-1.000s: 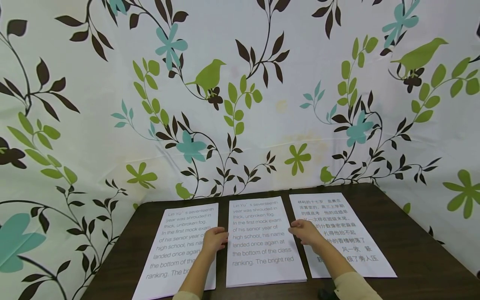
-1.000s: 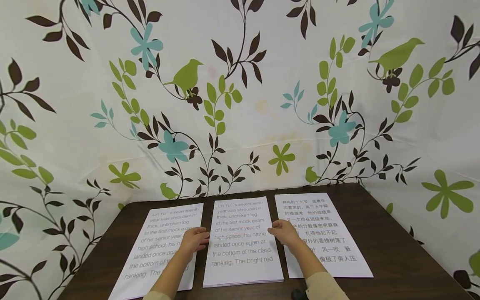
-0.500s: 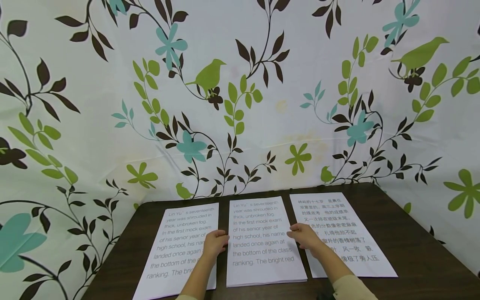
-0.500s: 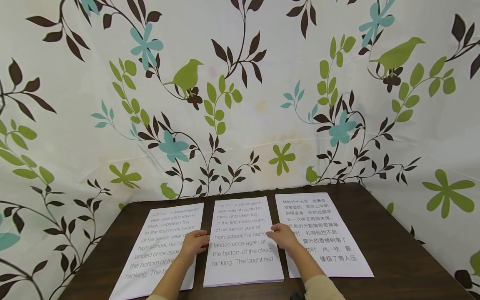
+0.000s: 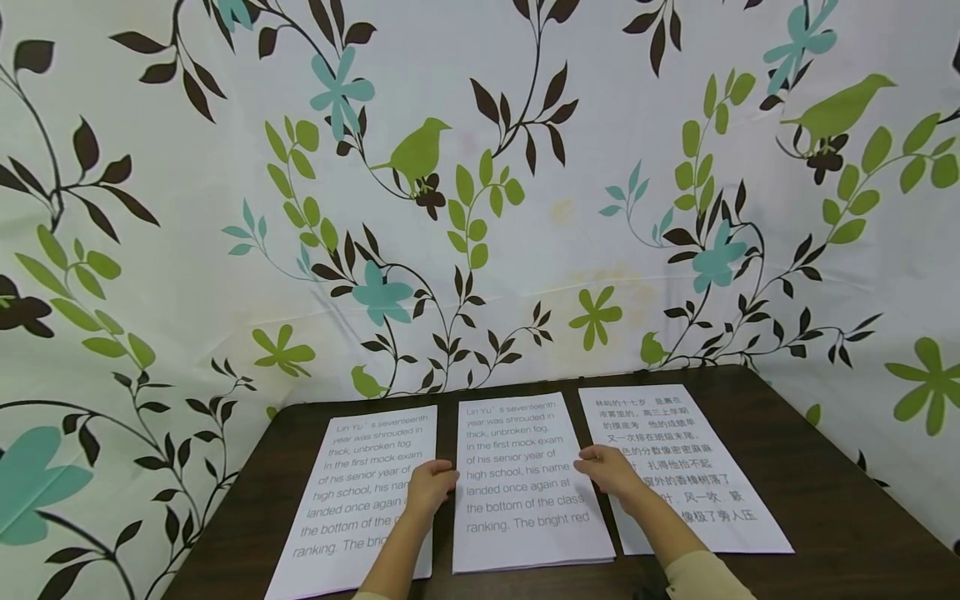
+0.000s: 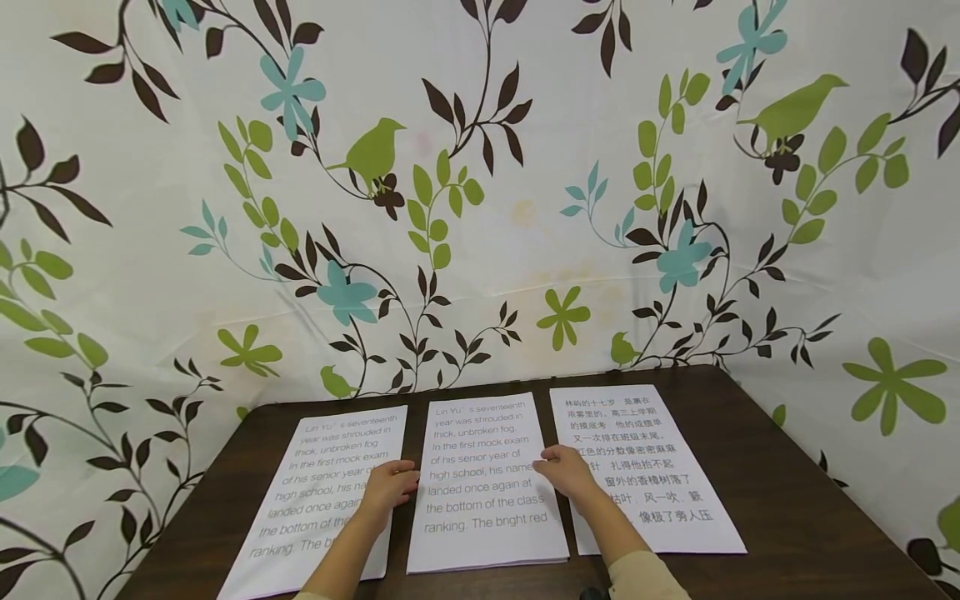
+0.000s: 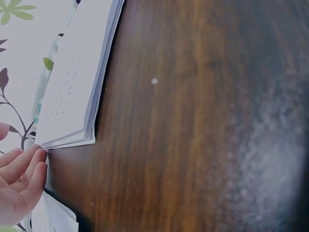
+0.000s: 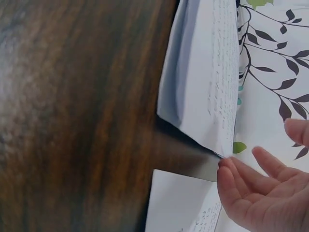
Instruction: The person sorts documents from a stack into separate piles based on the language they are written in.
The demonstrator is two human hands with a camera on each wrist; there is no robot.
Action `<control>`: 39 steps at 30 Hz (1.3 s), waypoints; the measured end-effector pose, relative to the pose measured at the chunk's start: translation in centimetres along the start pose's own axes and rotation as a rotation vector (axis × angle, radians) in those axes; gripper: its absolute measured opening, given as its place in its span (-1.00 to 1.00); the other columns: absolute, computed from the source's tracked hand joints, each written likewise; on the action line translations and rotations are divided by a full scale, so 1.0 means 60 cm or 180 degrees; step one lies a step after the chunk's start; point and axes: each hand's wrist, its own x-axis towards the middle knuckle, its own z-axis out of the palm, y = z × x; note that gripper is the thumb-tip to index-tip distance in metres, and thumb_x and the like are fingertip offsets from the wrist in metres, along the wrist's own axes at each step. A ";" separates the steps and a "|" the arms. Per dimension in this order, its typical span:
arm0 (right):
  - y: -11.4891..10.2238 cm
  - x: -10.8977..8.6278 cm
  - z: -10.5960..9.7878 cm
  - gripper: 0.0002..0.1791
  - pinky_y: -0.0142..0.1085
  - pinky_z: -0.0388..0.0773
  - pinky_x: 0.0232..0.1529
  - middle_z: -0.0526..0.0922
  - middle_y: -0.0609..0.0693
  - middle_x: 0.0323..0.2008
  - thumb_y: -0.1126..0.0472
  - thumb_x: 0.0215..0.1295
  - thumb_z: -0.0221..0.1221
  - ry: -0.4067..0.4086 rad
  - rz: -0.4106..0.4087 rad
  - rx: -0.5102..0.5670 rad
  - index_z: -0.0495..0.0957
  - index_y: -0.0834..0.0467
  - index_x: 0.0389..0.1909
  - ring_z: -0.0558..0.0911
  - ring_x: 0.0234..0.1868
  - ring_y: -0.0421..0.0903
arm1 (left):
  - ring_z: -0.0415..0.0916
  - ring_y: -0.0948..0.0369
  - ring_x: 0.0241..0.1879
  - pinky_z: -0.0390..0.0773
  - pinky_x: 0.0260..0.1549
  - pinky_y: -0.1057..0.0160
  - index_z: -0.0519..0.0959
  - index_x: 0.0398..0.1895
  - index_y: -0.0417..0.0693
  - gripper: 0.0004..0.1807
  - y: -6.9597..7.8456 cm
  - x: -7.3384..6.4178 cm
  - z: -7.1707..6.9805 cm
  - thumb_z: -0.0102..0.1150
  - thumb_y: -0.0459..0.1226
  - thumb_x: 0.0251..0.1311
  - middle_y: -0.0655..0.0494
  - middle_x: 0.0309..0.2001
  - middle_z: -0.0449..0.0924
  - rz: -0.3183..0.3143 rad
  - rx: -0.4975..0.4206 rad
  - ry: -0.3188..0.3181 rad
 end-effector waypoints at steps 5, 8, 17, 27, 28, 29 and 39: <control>0.003 0.000 0.001 -0.57 -0.06 0.44 -0.28 0.50 0.21 -0.25 0.18 0.08 0.06 0.0056 0.0008 -0.0065 0.38 0.43 -0.11 0.48 -0.21 0.15 | 0.48 -0.01 -0.28 0.47 -0.34 0.10 0.38 -0.11 -0.48 -0.61 -0.002 -0.001 0.000 0.04 -0.35 0.01 -0.19 -0.26 0.47 0.0034 0.0030 -0.0004; 0.003 -0.001 0.003 -0.58 -0.06 0.44 -0.27 0.50 0.20 -0.25 0.18 0.08 0.06 0.0061 -0.0001 -0.0061 0.39 0.42 -0.12 0.47 -0.19 0.15 | 0.48 -0.01 -0.29 0.47 -0.34 0.10 0.38 -0.11 -0.48 -0.61 -0.002 -0.001 0.000 0.04 -0.35 0.01 -0.18 -0.26 0.48 0.0045 0.0023 0.0009; -0.005 -0.002 0.007 -0.59 -0.02 0.39 -0.18 0.47 0.25 -0.17 0.18 0.12 0.02 0.0134 -0.0088 0.0058 0.38 0.41 -0.09 0.44 -0.13 0.19 | 0.47 0.05 -0.35 0.48 -0.36 0.11 0.40 -0.13 -0.46 -0.63 -0.016 0.012 0.005 0.04 -0.36 0.00 -0.18 -0.27 0.47 0.0081 -0.0170 0.0118; 0.003 0.000 0.016 -0.54 -0.21 0.49 -0.42 0.51 0.14 -0.31 0.31 0.08 0.00 0.0235 0.0139 0.0526 0.27 0.41 0.03 0.53 -0.41 -0.07 | 0.46 0.03 -0.30 0.53 -0.42 0.25 0.33 -0.05 -0.46 -0.59 -0.021 0.003 0.010 0.03 -0.36 0.04 -0.21 -0.22 0.42 -0.0090 -0.0665 -0.0072; 0.004 -0.002 0.017 -0.53 -0.22 0.49 -0.43 0.51 0.14 -0.32 0.33 0.07 -0.01 0.0222 0.0154 0.0538 0.27 0.41 0.04 0.53 -0.42 -0.07 | 0.46 0.04 -0.32 0.53 -0.41 0.21 0.33 -0.05 -0.48 -0.59 -0.019 0.001 0.010 0.03 -0.38 0.03 -0.20 -0.24 0.43 -0.0064 -0.0647 -0.0119; 0.006 -0.002 0.017 -0.53 -0.22 0.48 -0.43 0.50 0.13 -0.32 0.34 0.07 -0.02 0.0205 0.0169 0.0539 0.26 0.42 0.04 0.52 -0.43 -0.07 | 0.47 0.07 -0.34 0.52 -0.41 0.21 0.34 -0.06 -0.48 -0.60 -0.019 -0.001 0.010 0.02 -0.39 0.03 -0.17 -0.26 0.45 -0.0077 -0.0621 -0.0162; 0.020 -0.004 0.023 -0.60 -0.24 0.51 -0.46 0.49 0.12 -0.36 0.37 0.10 -0.06 0.0171 0.0182 0.0515 0.29 0.49 -0.03 0.53 -0.45 -0.08 | 0.46 0.19 -0.52 0.49 -0.56 0.24 0.46 -0.20 -0.43 -0.72 -0.028 -0.003 0.019 0.02 -0.42 -0.01 0.01 -0.45 0.50 0.0137 -0.0031 -0.0201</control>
